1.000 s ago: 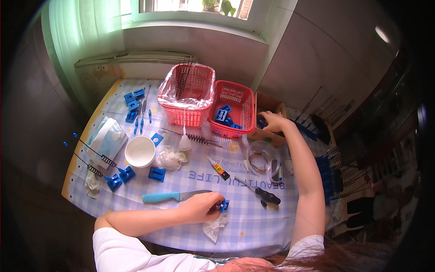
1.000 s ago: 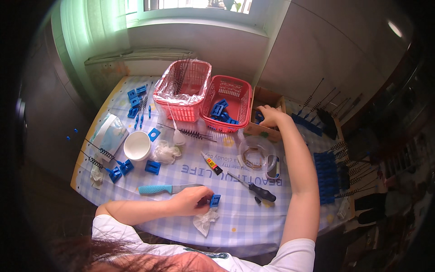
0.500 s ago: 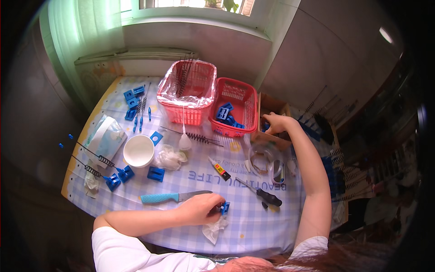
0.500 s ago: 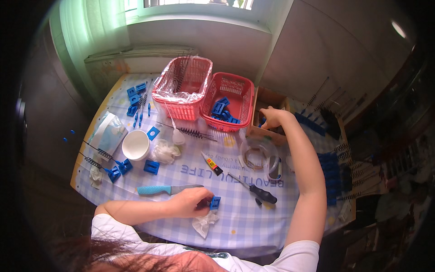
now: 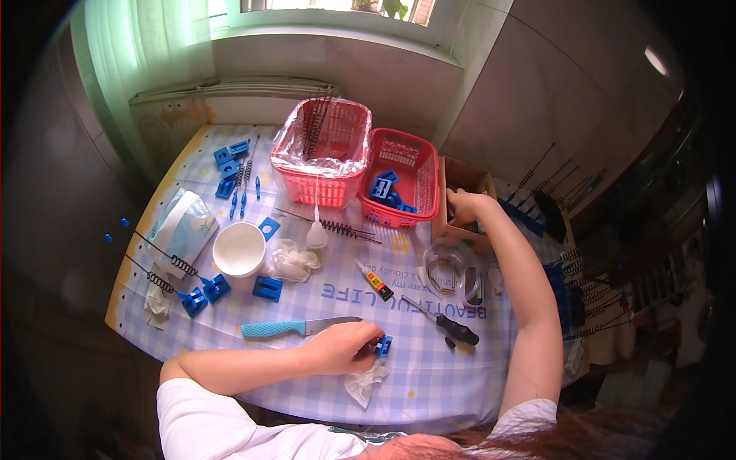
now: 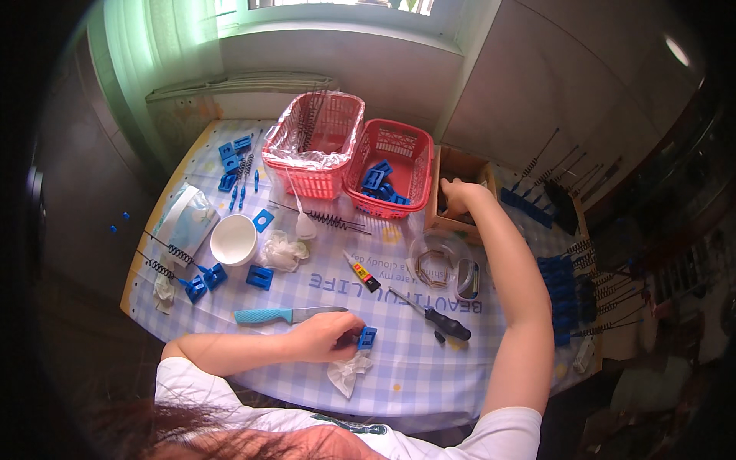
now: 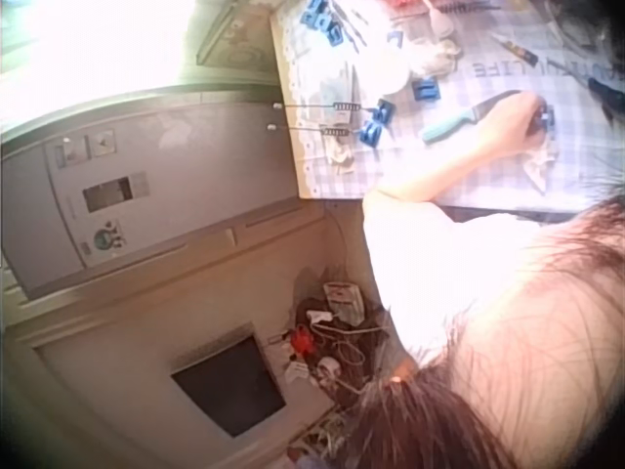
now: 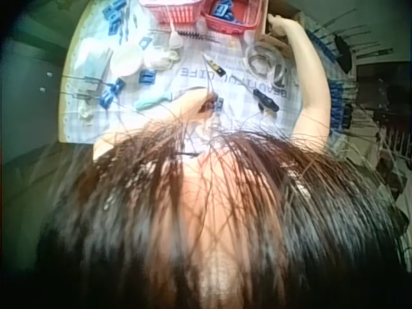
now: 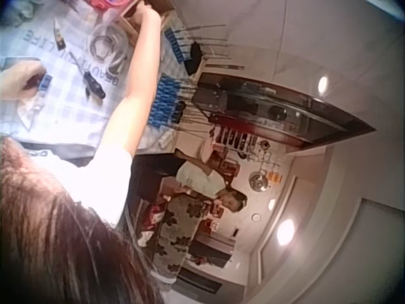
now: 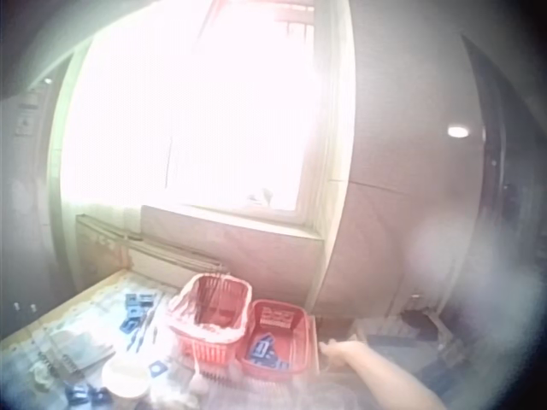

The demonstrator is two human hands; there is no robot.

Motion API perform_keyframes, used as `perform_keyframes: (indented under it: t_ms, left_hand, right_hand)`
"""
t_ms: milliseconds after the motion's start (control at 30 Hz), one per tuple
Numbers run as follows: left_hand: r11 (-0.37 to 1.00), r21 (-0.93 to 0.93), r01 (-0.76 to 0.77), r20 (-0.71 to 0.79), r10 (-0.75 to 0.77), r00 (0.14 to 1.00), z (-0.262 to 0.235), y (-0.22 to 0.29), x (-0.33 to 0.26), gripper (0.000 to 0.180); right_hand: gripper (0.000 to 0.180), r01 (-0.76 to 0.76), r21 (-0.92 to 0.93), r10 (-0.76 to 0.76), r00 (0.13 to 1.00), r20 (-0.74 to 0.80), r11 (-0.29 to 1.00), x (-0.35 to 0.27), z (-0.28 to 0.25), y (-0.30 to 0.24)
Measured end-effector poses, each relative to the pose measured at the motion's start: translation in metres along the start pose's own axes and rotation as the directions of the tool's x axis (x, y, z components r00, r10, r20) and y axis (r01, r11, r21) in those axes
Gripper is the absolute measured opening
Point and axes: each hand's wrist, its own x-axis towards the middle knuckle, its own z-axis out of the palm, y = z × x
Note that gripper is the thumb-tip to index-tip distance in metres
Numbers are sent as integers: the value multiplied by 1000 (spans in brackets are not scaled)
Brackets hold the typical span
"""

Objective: The person applies glue from a tube onto plastic parts, joins the pieces together, and inserts a small metal pin into the assembled component by hand.

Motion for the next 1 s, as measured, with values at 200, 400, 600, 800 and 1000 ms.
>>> perform_keyframes:
  t_ms: [200,400,600,800,1000]
  left_hand:
    - [1000,13,2,3,-2,1000,1,-1,0,31]
    - [1000,-7,-6,4,6,1000,1,-1,1,32]
    - [1000,16,15,23,-15,1000,0,-2,-1,32]
    - [1000,15,27,35,-27,999,0,-1,0,31]
    - [1000,-10,-1,17,1,1000,0,0,1,27]
  right_hand:
    - [82,153,172,-150,988,-33,973,16,12,17]
    - [69,223,400,-189,974,-121,889,21,18,36]
    - [61,26,353,-23,1000,-12,935,5,4,12]
    - [63,67,315,-23,990,-142,947,18,11,12]
    - [62,94,471,-22,988,-155,877,27,17,23]
